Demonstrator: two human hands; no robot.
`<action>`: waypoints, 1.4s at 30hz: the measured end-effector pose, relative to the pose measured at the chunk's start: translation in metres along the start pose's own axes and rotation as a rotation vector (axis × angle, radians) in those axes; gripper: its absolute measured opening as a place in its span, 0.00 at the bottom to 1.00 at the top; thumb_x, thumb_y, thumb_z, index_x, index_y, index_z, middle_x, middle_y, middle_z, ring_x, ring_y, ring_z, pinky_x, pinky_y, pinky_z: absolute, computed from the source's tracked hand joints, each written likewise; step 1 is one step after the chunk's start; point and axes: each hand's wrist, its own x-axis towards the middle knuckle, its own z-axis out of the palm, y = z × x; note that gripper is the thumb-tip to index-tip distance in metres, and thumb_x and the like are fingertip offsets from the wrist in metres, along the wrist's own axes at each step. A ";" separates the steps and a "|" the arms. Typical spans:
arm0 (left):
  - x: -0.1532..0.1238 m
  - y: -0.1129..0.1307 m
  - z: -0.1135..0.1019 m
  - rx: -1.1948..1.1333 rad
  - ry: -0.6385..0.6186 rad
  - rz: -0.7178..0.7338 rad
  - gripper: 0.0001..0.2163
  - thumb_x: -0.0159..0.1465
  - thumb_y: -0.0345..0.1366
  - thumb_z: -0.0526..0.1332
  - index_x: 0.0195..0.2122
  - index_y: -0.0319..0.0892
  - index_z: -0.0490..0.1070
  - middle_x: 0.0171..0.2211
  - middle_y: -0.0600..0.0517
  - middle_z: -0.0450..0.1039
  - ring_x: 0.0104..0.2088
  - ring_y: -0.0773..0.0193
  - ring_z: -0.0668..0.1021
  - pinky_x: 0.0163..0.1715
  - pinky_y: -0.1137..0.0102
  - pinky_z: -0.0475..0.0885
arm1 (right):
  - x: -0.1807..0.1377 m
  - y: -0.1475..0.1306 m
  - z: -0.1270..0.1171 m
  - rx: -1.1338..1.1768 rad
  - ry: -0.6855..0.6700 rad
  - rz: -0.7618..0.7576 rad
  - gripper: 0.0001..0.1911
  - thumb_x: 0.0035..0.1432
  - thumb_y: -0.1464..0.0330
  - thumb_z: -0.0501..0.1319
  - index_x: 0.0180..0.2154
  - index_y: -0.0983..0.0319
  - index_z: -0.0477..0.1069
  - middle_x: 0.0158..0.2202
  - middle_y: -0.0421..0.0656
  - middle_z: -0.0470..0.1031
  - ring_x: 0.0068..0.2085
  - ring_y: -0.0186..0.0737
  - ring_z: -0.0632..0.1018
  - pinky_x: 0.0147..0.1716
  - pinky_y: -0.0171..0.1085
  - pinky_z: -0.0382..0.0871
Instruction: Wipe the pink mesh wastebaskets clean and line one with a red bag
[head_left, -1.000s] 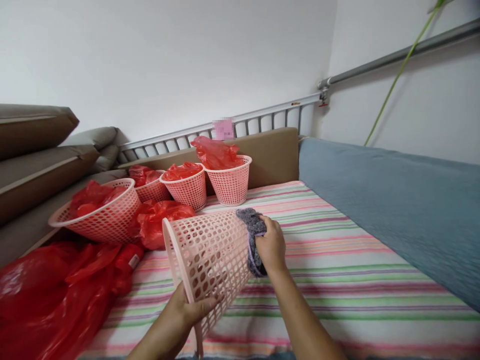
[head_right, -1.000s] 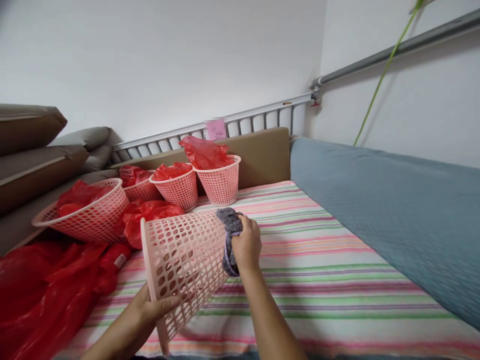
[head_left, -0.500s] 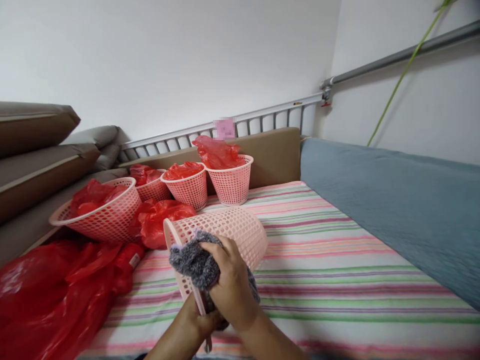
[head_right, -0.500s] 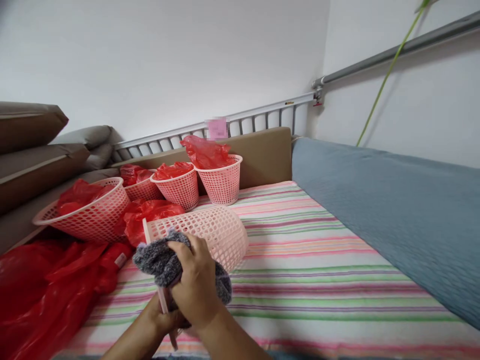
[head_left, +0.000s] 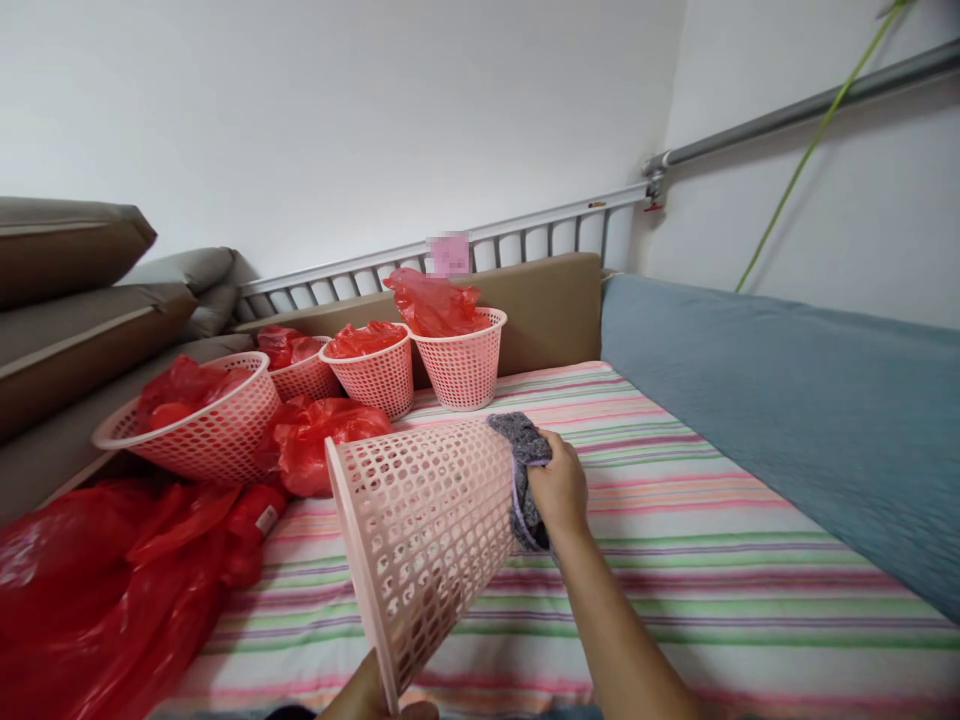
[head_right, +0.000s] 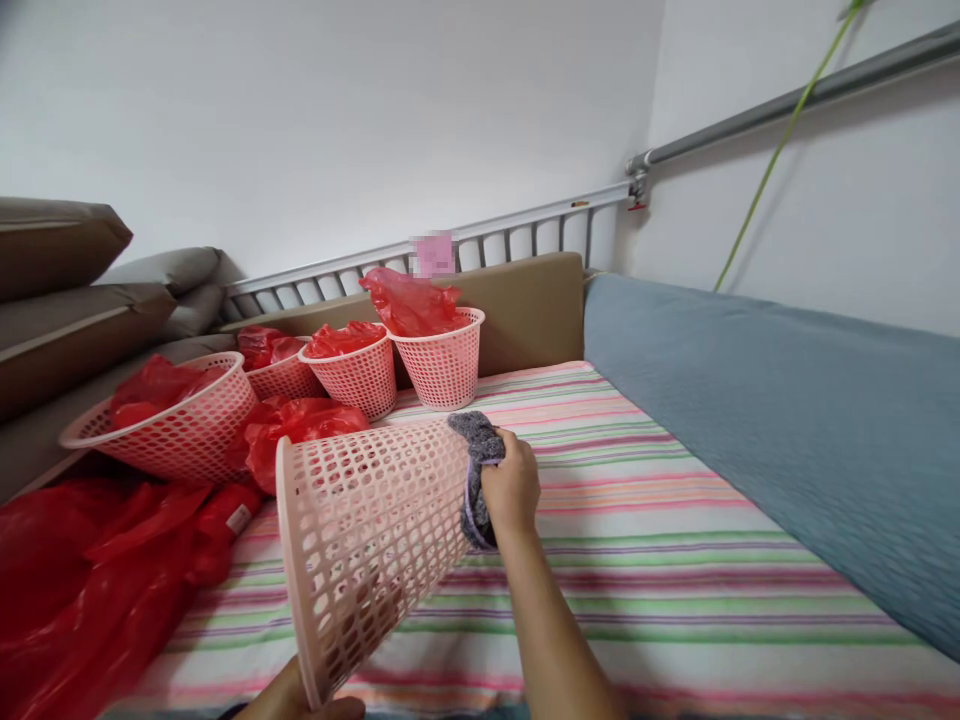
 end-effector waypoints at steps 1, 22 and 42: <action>0.000 0.004 -0.001 -0.066 0.006 0.013 0.33 0.56 0.44 0.66 0.62 0.53 0.57 0.66 0.48 0.54 0.66 0.50 0.51 0.65 0.52 0.38 | 0.000 0.002 0.001 0.006 -0.010 0.002 0.19 0.50 0.74 0.55 0.45 0.60 0.71 0.40 0.46 0.72 0.43 0.46 0.72 0.42 0.41 0.65; 0.022 0.030 0.009 -0.284 0.256 0.063 0.33 0.52 0.44 0.69 0.58 0.45 0.63 0.54 0.45 0.72 0.56 0.44 0.70 0.58 0.51 0.63 | -0.080 -0.101 0.001 0.309 -0.161 -0.456 0.28 0.46 0.81 0.55 0.49 0.56 0.69 0.47 0.46 0.68 0.50 0.46 0.69 0.50 0.47 0.66; 0.023 0.060 0.019 -0.362 0.334 0.032 0.32 0.54 0.37 0.68 0.60 0.44 0.61 0.56 0.44 0.70 0.58 0.48 0.69 0.60 0.57 0.62 | -0.045 -0.073 -0.002 0.251 -0.070 -0.299 0.26 0.46 0.80 0.51 0.45 0.55 0.70 0.43 0.44 0.70 0.48 0.48 0.70 0.47 0.51 0.66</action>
